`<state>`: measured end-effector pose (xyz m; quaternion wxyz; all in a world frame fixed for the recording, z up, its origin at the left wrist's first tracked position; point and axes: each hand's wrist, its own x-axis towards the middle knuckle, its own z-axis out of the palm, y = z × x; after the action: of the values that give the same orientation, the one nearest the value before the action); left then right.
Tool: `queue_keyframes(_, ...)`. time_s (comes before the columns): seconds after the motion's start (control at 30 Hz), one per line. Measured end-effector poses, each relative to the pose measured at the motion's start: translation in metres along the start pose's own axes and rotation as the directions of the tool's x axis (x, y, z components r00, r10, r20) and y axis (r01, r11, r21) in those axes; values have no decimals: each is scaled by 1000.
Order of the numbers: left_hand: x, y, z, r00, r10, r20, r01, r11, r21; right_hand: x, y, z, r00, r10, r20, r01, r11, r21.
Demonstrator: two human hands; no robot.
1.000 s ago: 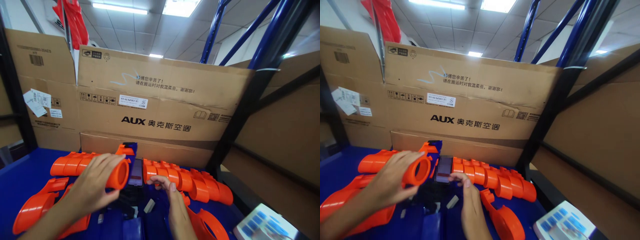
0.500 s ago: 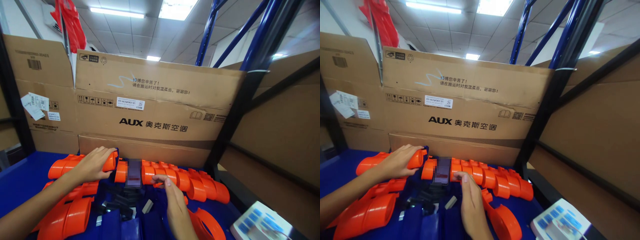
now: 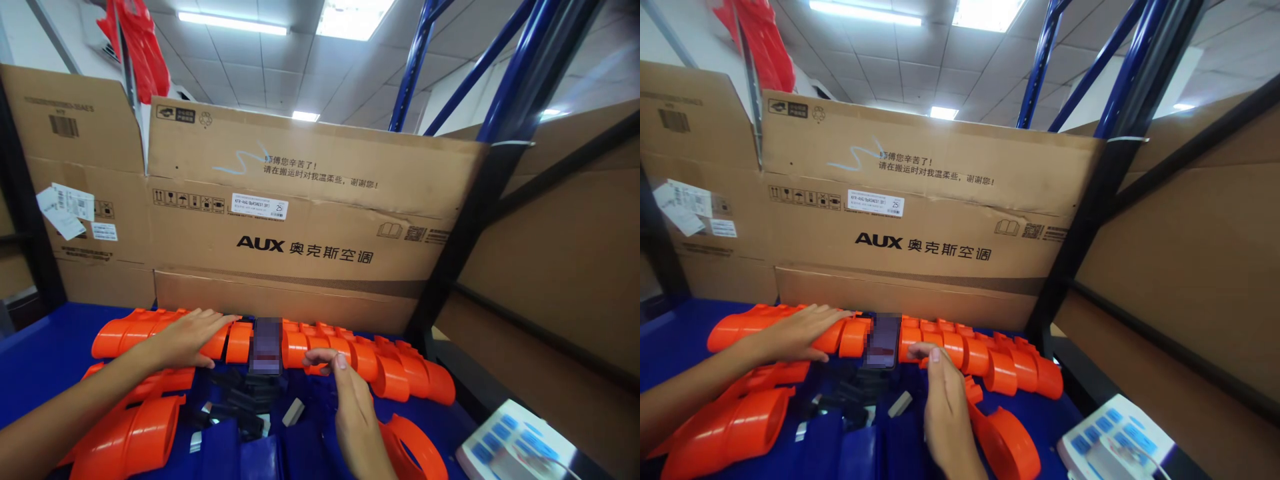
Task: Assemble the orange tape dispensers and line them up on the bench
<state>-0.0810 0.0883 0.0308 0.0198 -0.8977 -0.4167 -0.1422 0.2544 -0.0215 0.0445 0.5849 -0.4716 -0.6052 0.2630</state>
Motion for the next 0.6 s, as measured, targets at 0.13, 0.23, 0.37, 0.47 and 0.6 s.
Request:
queue_keyframes(0.13,-5,-5,-3,999,-9,34,10,1000,-27,-2,-2,1,1000,17,-9,-17,1000,-7)
queue_keyframes(0.23,-9,-12,-12,998,-10,62,13,998,-59,-3,-4,0,1000,26,-6,-26,1000,-17)
queue_keyframes(0.37,-17,-31,-27,989,-43,145,60,991,-116,-2,-4,-1,999,33,-2,-33,999,-18)
queue_keyframes(0.47,-24,-46,-30,974,-92,207,114,989,-96,-1,-3,0,999,35,11,-35,999,-21)
queue_keyframes(0.6,-30,-54,-22,971,-138,193,151,987,-57,0,-4,1,1000,21,13,-21,1000,-20)
